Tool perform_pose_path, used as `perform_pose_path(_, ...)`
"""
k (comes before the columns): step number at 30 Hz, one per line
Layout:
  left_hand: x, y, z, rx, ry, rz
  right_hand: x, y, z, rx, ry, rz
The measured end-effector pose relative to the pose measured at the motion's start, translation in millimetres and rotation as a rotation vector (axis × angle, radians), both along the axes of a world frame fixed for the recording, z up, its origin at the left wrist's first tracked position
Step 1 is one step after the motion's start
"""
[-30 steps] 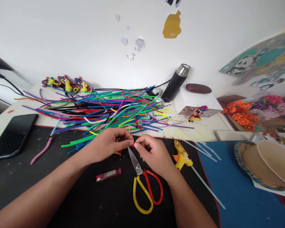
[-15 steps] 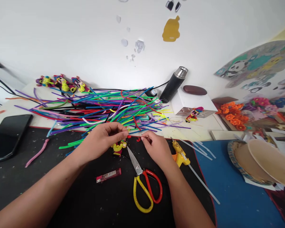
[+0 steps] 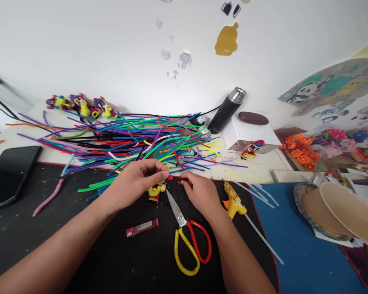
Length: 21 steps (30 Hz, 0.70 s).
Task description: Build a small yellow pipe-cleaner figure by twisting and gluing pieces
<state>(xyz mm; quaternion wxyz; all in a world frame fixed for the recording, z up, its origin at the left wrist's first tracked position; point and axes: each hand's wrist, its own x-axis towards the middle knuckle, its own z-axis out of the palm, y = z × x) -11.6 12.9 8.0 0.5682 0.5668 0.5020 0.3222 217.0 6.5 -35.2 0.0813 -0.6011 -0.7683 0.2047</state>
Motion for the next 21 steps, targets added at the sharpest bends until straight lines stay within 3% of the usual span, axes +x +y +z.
perform_pose_path(21, 6.9, -2.1, -2.5, -0.024, -0.020, -0.050, -0.3, -2.0, 0.5, -0.004, 0.005, 0.006)
